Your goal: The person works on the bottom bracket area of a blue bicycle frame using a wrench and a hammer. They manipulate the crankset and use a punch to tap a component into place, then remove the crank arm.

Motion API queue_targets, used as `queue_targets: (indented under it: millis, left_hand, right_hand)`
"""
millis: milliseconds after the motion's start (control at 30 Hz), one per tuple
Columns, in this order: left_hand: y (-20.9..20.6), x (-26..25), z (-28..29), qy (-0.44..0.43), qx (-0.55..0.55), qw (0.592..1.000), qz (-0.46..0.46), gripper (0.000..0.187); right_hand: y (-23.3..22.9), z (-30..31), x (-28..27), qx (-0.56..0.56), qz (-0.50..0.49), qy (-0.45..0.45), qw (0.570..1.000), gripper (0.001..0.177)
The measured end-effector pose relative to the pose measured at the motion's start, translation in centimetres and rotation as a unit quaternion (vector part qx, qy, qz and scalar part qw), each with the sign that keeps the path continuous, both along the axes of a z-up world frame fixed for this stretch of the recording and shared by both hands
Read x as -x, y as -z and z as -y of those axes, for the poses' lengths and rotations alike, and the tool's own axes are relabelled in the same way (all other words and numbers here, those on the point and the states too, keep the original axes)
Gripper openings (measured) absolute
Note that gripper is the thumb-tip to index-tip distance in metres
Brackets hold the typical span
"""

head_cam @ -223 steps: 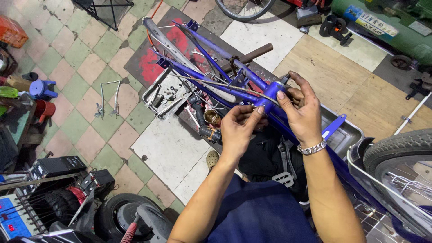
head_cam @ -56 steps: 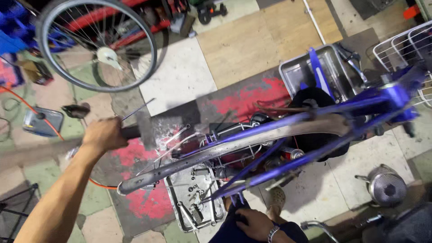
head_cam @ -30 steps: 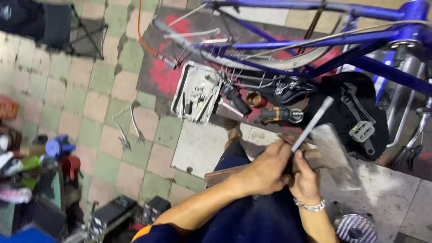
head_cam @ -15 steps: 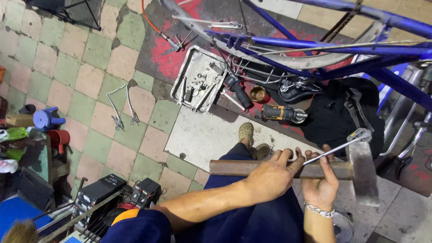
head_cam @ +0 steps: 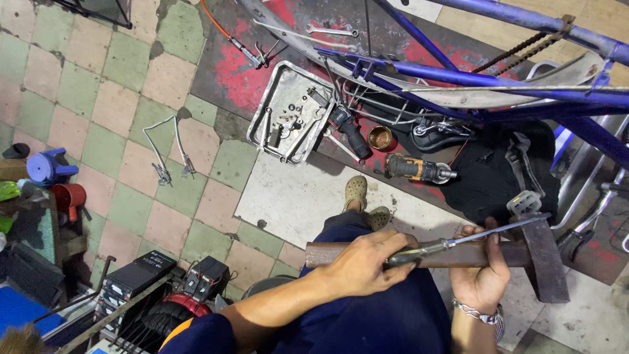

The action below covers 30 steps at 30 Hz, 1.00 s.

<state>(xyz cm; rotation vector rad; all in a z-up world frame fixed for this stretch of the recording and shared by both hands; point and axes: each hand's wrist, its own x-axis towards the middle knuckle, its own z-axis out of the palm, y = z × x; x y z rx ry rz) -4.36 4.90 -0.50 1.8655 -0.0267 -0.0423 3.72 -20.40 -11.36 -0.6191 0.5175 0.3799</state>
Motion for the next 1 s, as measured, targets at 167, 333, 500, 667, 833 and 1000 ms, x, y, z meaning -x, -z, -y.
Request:
queue_targets:
  millis: [167, 333, 500, 667, 833, 1000]
  left_hand:
    - [-2.9, -1.7, -1.3, -0.083, 0.063, 0.981, 0.166, 0.029]
    - [-5.4, -3.2, -1.7, -0.157, 0.053, 0.959, 0.231, 0.022]
    - [-2.6, -4.3, 1.1, -0.193, 0.244, 0.95, -0.005, 0.013]
    - [-0.5, -4.8, 4.0, -0.214, 0.365, 0.903, -0.076, 0.018]
    - [-0.7, -7.1, 6.0, -0.224, 0.407, 0.884, -0.042, 0.025]
    - [-1.6, -7.3, 8.9, -0.236, 0.38, 0.89, -0.091, 0.028]
  right_hand:
    - [-0.1, 1.7, -0.6, 0.047, 0.006, 0.03, 0.998, 0.029]
    - [-1.3, 5.0, -2.6, 0.24, 0.084, 0.0, 0.967, 0.027]
    - [-2.8, 7.8, -3.0, 0.377, 0.256, -0.025, 0.89, 0.013]
    - [-2.9, 11.9, -4.6, 0.704, 0.375, -0.161, 0.581, 0.035]
    - [-1.7, 13.5, -3.9, 0.7, 0.262, -0.298, 0.594, 0.035]
    - [-0.6, 12.0, -3.0, 0.702, 0.167, -0.41, 0.558, 0.048]
